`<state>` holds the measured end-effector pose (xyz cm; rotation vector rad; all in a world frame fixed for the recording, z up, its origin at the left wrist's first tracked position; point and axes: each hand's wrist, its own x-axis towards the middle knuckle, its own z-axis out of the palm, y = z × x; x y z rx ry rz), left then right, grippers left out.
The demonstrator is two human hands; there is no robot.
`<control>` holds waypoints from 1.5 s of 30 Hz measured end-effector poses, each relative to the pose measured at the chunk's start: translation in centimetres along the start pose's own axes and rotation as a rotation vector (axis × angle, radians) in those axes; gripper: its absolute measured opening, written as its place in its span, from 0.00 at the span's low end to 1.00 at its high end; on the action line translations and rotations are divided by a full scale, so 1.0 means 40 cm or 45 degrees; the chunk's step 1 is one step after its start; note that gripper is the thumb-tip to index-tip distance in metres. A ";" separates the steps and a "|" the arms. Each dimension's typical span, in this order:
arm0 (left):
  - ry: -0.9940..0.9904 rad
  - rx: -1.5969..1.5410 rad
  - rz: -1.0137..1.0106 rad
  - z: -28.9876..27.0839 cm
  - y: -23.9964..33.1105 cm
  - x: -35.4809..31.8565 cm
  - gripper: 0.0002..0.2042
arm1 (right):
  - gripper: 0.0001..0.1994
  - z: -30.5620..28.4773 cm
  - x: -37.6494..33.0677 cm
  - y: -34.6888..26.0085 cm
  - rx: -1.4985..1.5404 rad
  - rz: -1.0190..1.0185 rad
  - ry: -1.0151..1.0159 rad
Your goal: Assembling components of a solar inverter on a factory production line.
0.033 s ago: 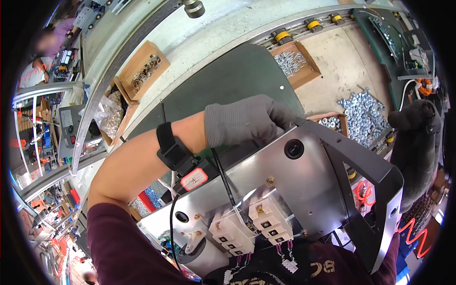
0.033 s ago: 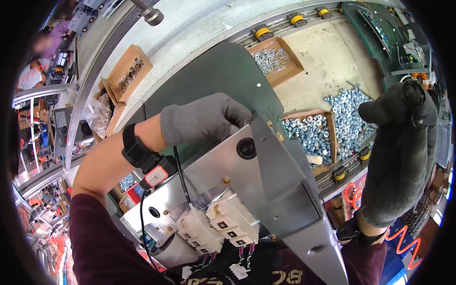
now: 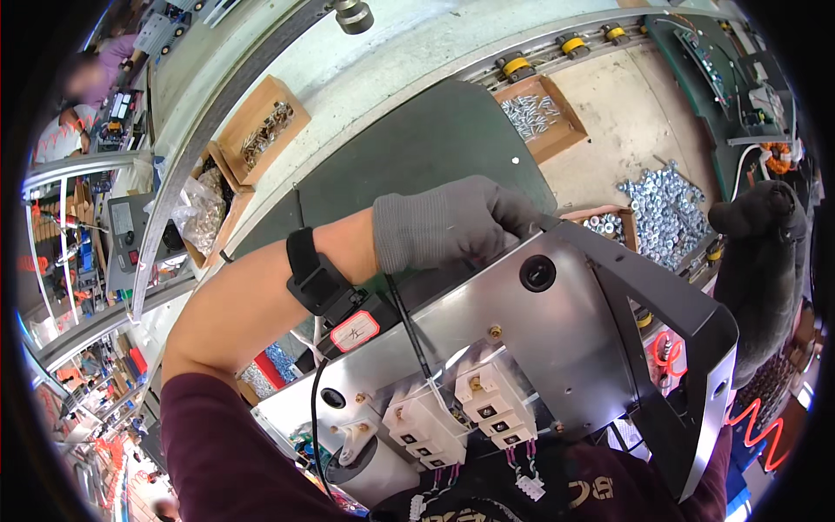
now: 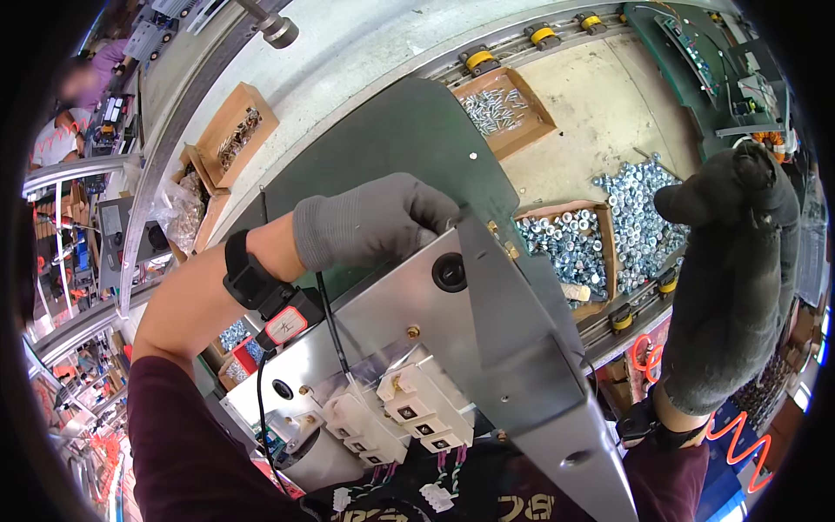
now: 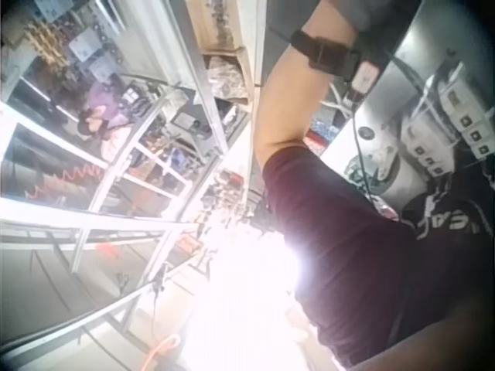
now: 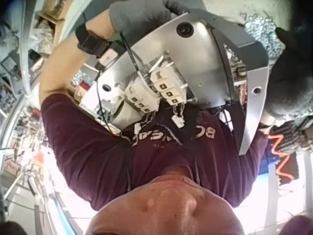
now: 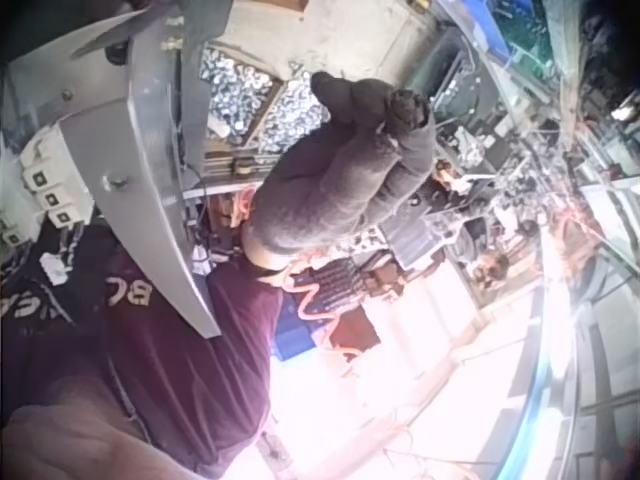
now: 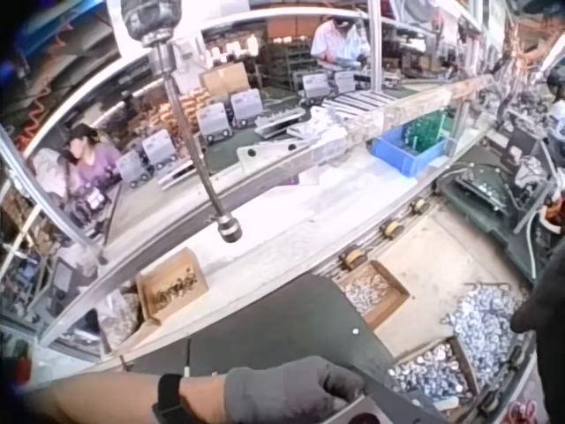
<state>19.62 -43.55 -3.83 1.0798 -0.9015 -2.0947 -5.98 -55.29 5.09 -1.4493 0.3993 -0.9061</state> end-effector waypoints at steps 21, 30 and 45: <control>0.096 0.216 -0.084 0.012 0.001 -0.013 0.09 | 0.15 0.082 -0.020 0.062 -0.198 0.363 0.153; -0.122 -0.155 -0.161 -0.008 -0.010 0.005 0.10 | 0.13 0.099 -0.009 0.089 -0.204 0.456 0.136; -0.048 -0.049 -0.408 0.010 0.003 0.013 0.12 | 0.15 0.106 -0.012 0.098 -0.167 0.488 0.205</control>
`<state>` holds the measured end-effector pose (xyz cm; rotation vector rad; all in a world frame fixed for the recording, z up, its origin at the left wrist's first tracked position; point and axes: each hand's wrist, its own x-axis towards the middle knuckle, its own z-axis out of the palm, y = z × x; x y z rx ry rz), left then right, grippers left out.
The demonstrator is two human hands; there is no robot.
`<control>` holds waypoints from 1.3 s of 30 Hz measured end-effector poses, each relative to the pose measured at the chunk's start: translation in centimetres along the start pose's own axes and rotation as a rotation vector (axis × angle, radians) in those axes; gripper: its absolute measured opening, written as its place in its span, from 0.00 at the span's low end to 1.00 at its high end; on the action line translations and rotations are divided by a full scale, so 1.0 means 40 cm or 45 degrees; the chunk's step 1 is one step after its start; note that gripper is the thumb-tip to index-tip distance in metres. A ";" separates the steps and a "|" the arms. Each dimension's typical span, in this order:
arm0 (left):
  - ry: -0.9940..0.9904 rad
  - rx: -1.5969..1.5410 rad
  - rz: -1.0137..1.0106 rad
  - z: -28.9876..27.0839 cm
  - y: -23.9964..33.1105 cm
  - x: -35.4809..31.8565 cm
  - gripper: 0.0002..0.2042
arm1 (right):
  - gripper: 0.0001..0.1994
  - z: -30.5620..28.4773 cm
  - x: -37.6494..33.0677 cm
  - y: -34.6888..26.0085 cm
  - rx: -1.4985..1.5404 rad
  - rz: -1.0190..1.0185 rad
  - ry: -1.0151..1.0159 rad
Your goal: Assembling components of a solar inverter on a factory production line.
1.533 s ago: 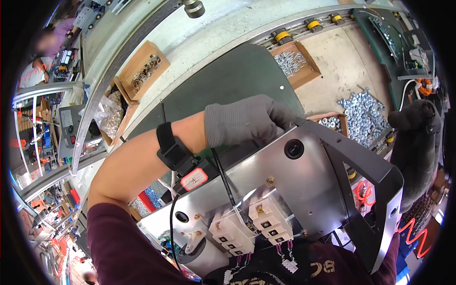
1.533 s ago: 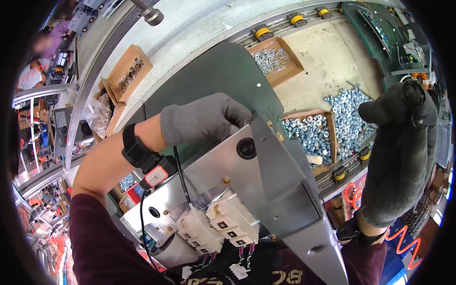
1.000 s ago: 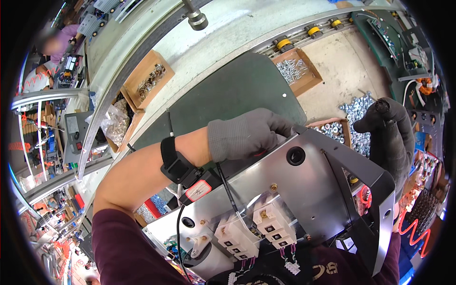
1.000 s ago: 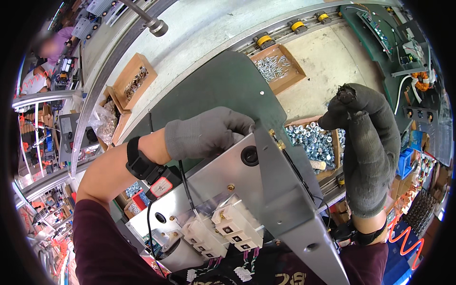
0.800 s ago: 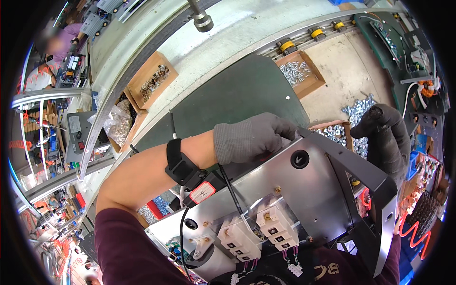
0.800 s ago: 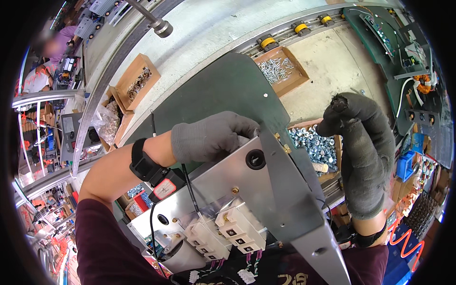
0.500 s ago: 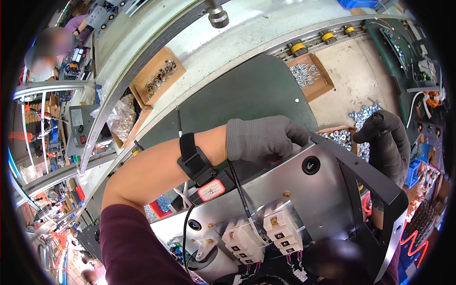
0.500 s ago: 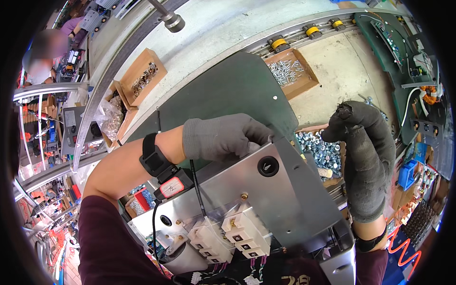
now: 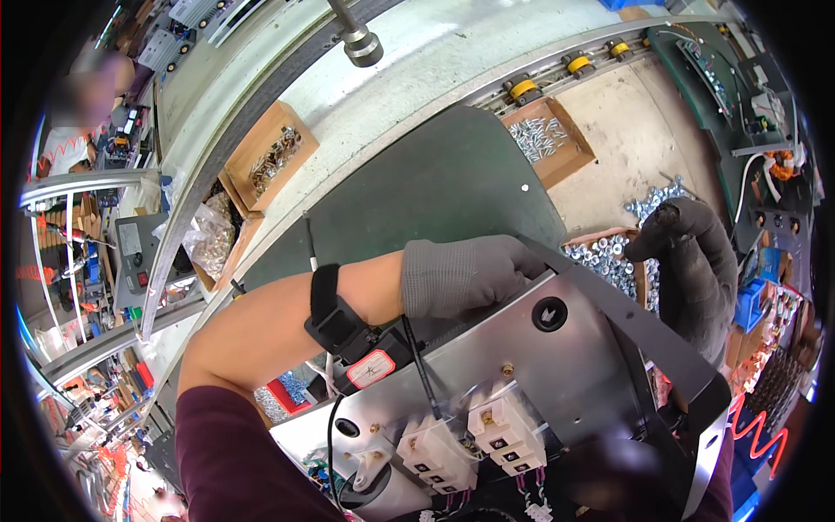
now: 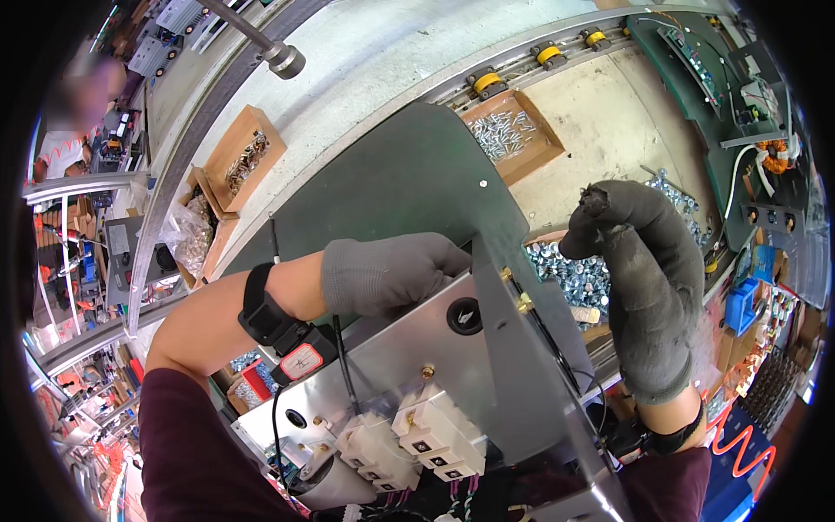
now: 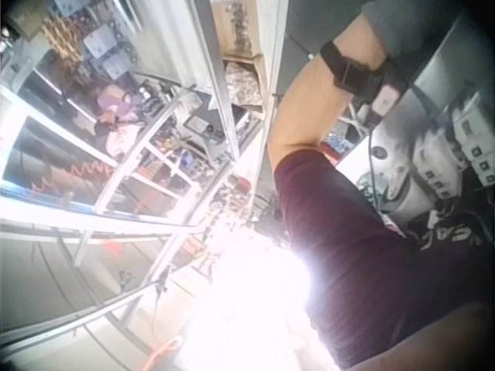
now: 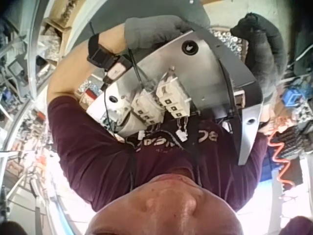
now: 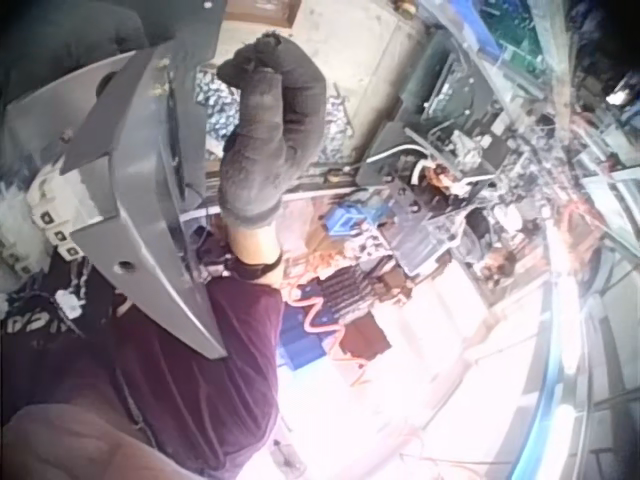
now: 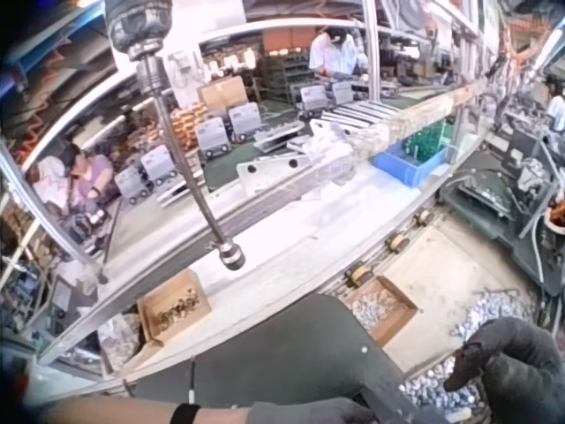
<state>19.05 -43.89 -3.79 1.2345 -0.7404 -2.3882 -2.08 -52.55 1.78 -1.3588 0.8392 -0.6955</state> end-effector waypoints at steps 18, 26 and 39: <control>-0.377 0.541 0.117 -0.041 -0.017 0.064 0.17 | 0.17 -0.009 0.005 0.020 0.016 0.084 -0.069; -0.135 0.257 0.121 -0.031 0.023 0.010 0.15 | 0.15 -0.019 0.007 0.037 -0.027 0.023 -0.048; 0.262 0.792 0.400 -0.028 0.091 -0.105 0.11 | 0.15 -0.147 -0.067 -0.123 -0.237 -0.288 0.150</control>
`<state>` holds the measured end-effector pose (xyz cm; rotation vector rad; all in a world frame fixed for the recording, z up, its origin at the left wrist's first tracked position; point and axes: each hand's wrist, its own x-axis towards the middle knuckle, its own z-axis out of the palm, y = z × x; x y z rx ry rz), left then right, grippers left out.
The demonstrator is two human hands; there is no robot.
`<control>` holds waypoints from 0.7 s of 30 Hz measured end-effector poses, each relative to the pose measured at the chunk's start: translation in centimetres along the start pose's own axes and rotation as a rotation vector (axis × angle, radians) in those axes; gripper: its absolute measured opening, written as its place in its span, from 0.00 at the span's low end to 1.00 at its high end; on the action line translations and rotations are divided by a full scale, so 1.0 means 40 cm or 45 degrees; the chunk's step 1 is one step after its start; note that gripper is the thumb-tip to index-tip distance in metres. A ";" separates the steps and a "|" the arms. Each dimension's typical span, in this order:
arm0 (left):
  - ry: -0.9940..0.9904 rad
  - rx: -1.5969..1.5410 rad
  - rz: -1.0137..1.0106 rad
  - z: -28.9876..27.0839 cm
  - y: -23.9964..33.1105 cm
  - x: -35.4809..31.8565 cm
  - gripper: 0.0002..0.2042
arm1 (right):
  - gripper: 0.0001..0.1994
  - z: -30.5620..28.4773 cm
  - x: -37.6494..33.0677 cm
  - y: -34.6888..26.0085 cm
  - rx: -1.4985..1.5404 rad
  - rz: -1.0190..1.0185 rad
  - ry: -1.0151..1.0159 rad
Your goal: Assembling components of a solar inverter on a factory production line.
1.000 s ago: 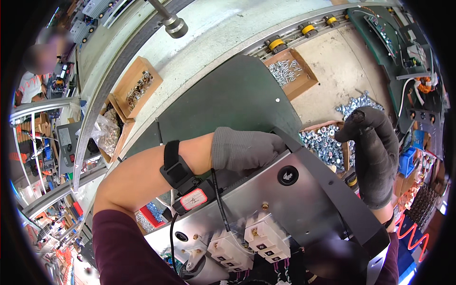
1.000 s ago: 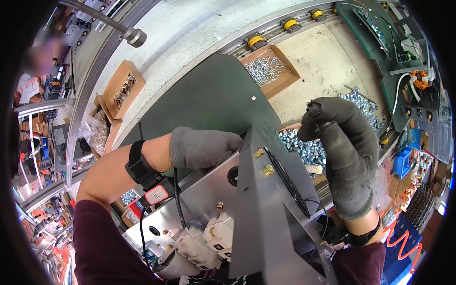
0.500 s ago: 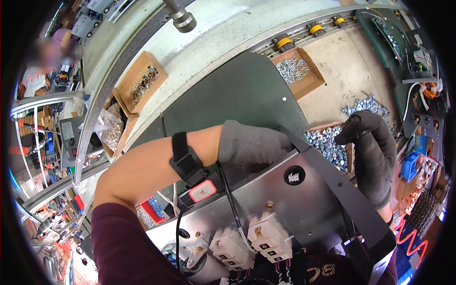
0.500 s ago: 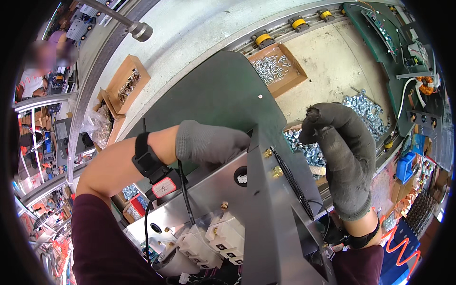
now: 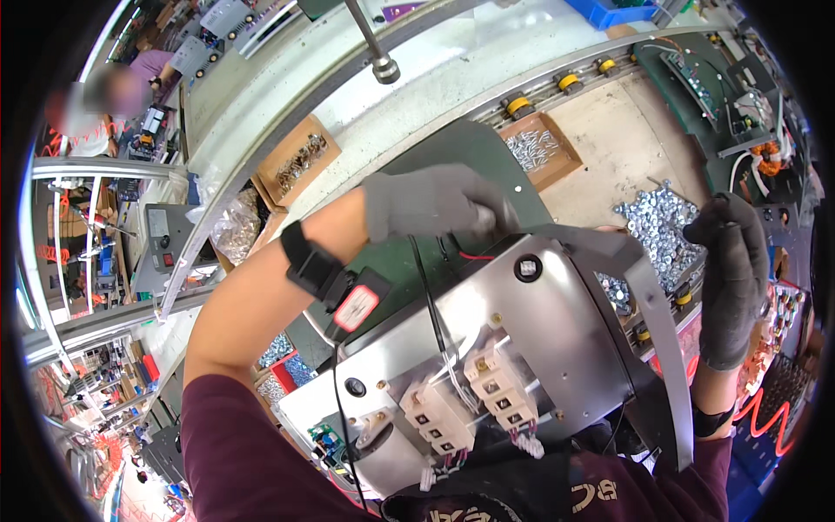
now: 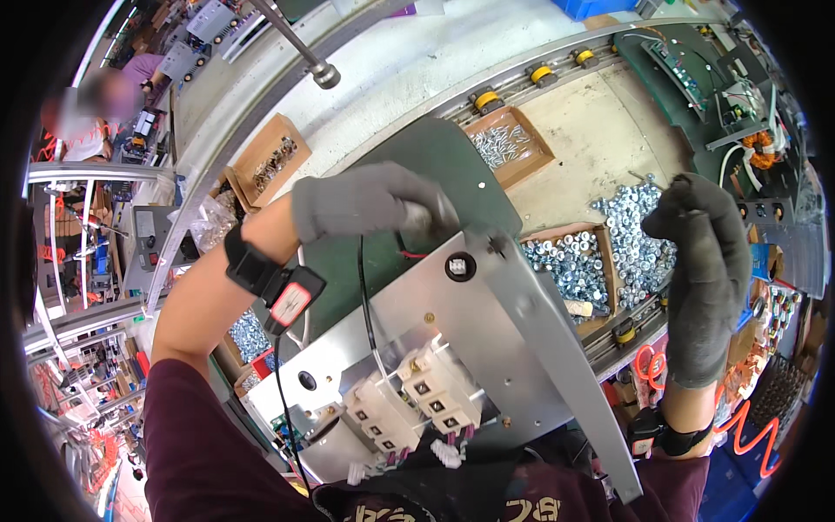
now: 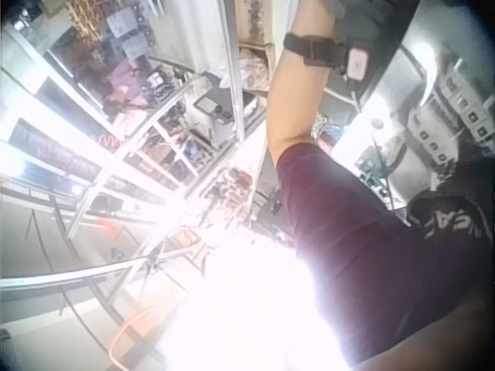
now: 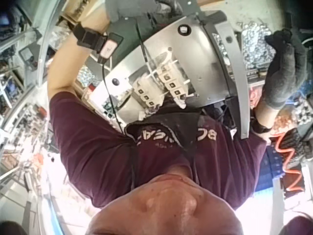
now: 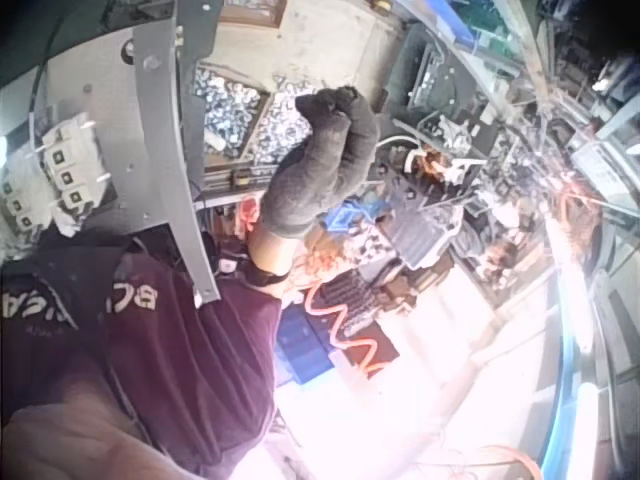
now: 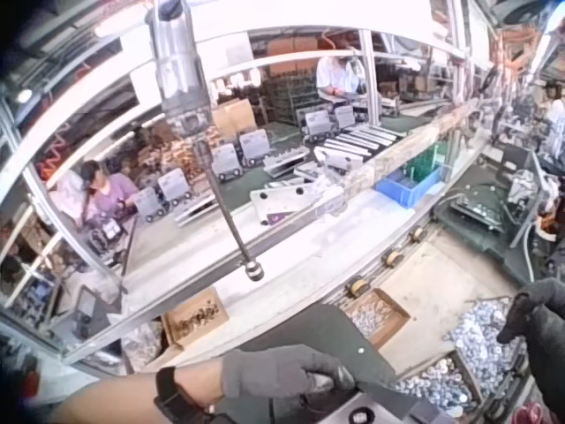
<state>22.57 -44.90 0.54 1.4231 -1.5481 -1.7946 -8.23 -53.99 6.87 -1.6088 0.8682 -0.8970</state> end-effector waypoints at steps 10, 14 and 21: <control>0.634 1.140 -0.388 0.236 0.202 -0.047 0.16 | 0.15 -0.138 -0.233 -0.134 0.219 -0.198 0.159; 0.743 1.045 -0.510 0.274 0.226 -0.053 0.20 | 0.13 -0.129 -0.314 -0.158 0.049 -0.225 0.194; 0.814 1.000 -0.343 0.281 0.299 -0.192 0.21 | 0.24 -0.032 -0.367 -0.139 -0.188 -0.500 -0.121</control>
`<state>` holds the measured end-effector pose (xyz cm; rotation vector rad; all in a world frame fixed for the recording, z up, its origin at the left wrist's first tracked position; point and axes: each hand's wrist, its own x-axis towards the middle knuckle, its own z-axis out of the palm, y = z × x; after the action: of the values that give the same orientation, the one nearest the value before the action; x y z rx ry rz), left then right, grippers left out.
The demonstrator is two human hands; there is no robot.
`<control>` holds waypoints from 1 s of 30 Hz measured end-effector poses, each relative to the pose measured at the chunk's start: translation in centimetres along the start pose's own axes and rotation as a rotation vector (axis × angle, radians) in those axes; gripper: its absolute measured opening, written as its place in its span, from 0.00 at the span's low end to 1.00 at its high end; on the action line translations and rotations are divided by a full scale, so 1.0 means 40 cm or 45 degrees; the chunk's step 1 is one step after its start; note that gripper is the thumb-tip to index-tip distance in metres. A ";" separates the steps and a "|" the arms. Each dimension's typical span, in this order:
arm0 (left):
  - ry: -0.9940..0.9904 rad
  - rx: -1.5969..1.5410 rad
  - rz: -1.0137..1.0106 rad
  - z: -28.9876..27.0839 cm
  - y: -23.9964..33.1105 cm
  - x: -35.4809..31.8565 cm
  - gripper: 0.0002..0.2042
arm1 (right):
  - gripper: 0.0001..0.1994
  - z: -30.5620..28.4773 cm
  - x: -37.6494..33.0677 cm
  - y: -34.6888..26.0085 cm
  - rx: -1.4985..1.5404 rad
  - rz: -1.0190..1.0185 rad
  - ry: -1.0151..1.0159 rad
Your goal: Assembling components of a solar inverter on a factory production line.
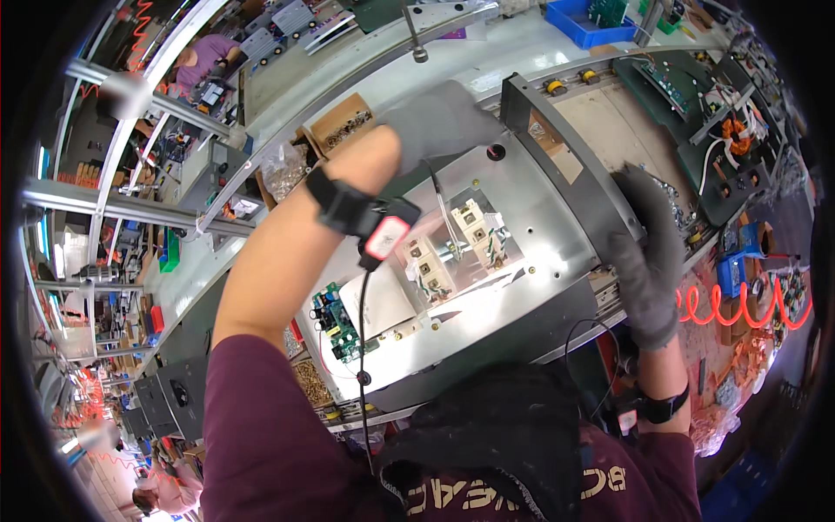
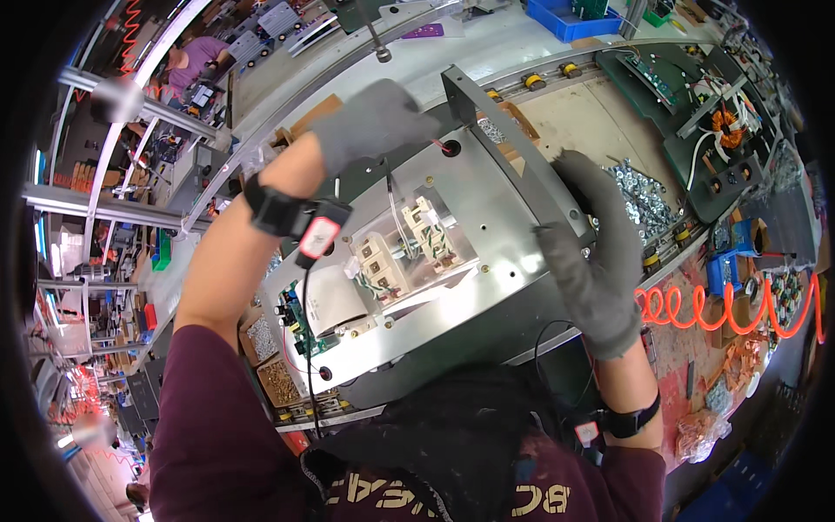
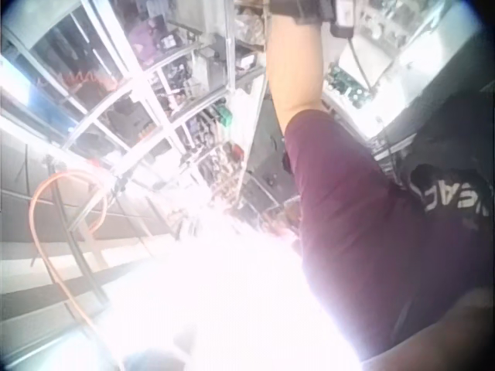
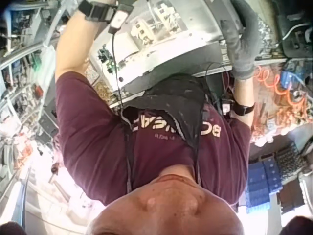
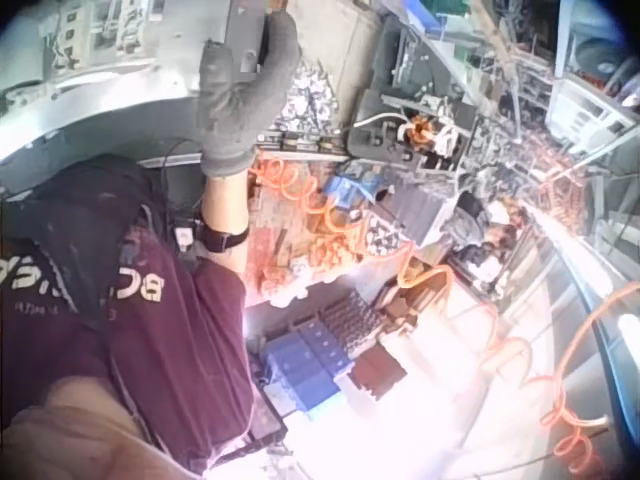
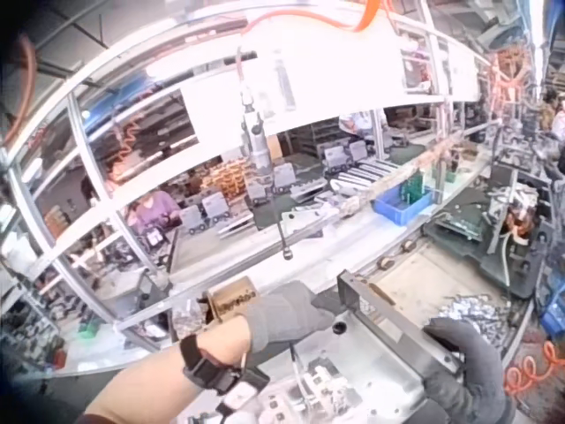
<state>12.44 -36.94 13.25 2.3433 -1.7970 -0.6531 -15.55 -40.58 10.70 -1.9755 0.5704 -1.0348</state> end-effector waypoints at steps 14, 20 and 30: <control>0.886 -0.497 -1.399 0.582 -0.422 -1.038 0.15 | 0.22 0.035 -0.008 0.011 0.138 -0.122 0.167; 1.404 -1.587 -1.439 0.767 -0.223 -1.034 0.16 | 0.21 0.110 0.280 -0.171 -1.217 -1.128 -0.851; 1.381 -1.206 -0.827 0.600 -0.127 -0.868 0.24 | 0.09 0.309 0.279 -0.126 -2.029 -0.847 -1.986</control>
<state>0.23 1.22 -0.97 1.8522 -0.1659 -0.1029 1.05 -39.84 15.89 -3.4548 -0.4285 1.3965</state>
